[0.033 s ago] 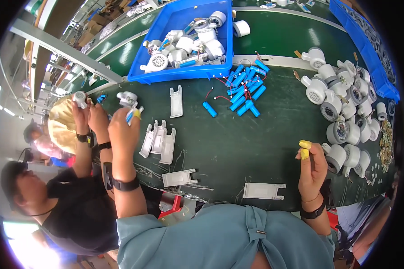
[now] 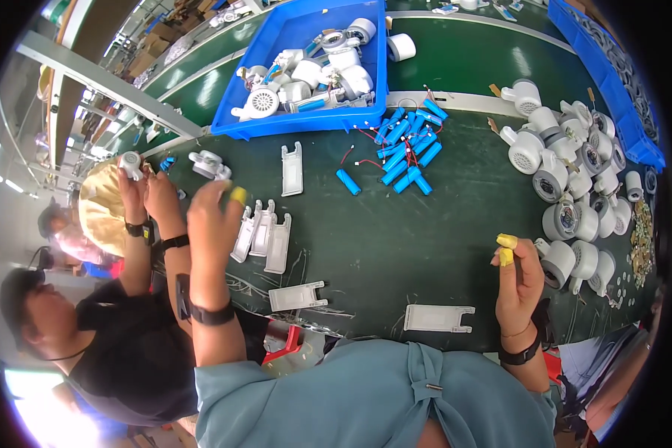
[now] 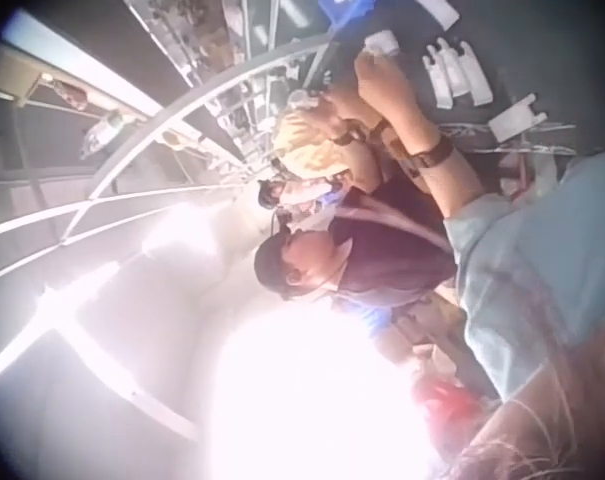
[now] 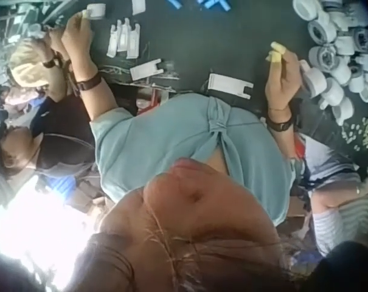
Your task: Assembling small electronic parts into plastic housings at a factory workstation.
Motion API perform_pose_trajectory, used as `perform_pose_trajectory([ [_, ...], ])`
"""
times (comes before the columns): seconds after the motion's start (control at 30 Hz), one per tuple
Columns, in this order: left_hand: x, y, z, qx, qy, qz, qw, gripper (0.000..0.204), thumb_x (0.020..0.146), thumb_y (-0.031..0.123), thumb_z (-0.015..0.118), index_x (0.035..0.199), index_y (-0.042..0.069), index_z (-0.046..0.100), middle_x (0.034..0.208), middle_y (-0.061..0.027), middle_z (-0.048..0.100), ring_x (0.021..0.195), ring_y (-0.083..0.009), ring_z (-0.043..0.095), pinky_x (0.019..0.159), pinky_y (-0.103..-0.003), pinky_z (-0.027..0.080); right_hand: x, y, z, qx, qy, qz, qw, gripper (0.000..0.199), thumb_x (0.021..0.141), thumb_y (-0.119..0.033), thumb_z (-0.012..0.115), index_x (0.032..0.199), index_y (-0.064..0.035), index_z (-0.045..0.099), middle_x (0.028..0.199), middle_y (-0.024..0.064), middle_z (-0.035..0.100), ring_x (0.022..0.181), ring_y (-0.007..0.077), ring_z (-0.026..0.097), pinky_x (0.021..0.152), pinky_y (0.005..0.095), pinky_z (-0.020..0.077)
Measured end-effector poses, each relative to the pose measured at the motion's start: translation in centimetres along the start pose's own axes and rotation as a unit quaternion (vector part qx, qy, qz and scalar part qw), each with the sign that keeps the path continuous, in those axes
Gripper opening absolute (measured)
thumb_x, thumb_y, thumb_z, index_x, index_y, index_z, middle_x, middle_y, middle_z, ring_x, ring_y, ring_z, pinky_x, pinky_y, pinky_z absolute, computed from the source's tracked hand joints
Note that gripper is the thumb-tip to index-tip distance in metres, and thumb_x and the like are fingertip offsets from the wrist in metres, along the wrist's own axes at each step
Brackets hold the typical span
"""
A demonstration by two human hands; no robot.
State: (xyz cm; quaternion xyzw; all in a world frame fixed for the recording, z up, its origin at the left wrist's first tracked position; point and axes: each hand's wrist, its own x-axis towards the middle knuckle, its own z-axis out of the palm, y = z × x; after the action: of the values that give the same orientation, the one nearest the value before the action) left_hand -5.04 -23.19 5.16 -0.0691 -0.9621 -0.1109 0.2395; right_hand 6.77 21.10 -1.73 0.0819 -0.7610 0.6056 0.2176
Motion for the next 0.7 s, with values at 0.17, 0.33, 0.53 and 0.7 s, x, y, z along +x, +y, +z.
perform_pose_trajectory([
  [0.17, -3.9, 7.7, 0.9, -0.196, -0.25, 0.083, 0.945, 0.042, 0.086, 0.01, 0.069, 0.126, 0.003, 0.059, 0.124, -0.0195, 0.06, 0.113, -0.0346, 0.06, 0.095, -0.038, 0.048, 0.4, -0.1, 0.4, -0.05, -0.032, 0.011, 0.998, 0.021, 0.096, 0.003, 0.051, 0.116, 0.0009, 0.058, 0.098, 0.0069, 0.056, 0.081, 0.0128, 0.055, 0.073, 0.025, 0.0447],
  [0.33, -1.0, 10.7, 6.0, -0.147, -0.187, 0.121, 0.964, 0.049, 0.091, 0.019, 0.065, 0.137, 0.011, 0.051, 0.131, -0.0215, 0.052, 0.118, -0.0404, 0.054, 0.098, -0.042, 0.046, 1.4, -1.3, 1.7, -0.072, -0.086, 0.007, 0.994, 0.019, 0.093, 0.004, 0.053, 0.11, 0.002, 0.061, 0.089, 0.0081, 0.058, 0.077, 0.0151, 0.057, 0.071, 0.026, 0.0445],
  [0.53, 3.8, 11.9, 12.4, -0.07, -0.195, 0.016, 0.978, 0.033, 0.082, 0.011, 0.061, 0.114, 0.007, 0.063, 0.111, -0.0193, 0.06, 0.109, -0.0388, 0.058, 0.09, -0.048, 0.049, -1.0, -2.8, -0.4, -0.42, -0.048, -0.124, 0.898, 0.028, 0.092, 0.0, 0.057, 0.119, 0.0035, 0.06, 0.114, 0.0196, 0.061, 0.105, 0.035, 0.059, 0.094, 0.0414, 0.0446],
  [0.7, 2.5, 11.5, 11.2, -0.078, -0.249, -0.006, 0.965, 0.02, 0.082, 0.01, 0.063, 0.1, 0.004, 0.059, 0.099, -0.0209, 0.065, 0.092, -0.0404, 0.065, 0.078, -0.049, 0.052, -0.8, -0.1, -3.7, -0.62, -0.014, -0.06, 0.782, 0.047, 0.091, -0.013, 0.059, 0.134, 0.002, 0.048, 0.134, 0.0202, 0.051, 0.123, 0.0393, 0.047, 0.107, 0.0493, 0.0343],
])
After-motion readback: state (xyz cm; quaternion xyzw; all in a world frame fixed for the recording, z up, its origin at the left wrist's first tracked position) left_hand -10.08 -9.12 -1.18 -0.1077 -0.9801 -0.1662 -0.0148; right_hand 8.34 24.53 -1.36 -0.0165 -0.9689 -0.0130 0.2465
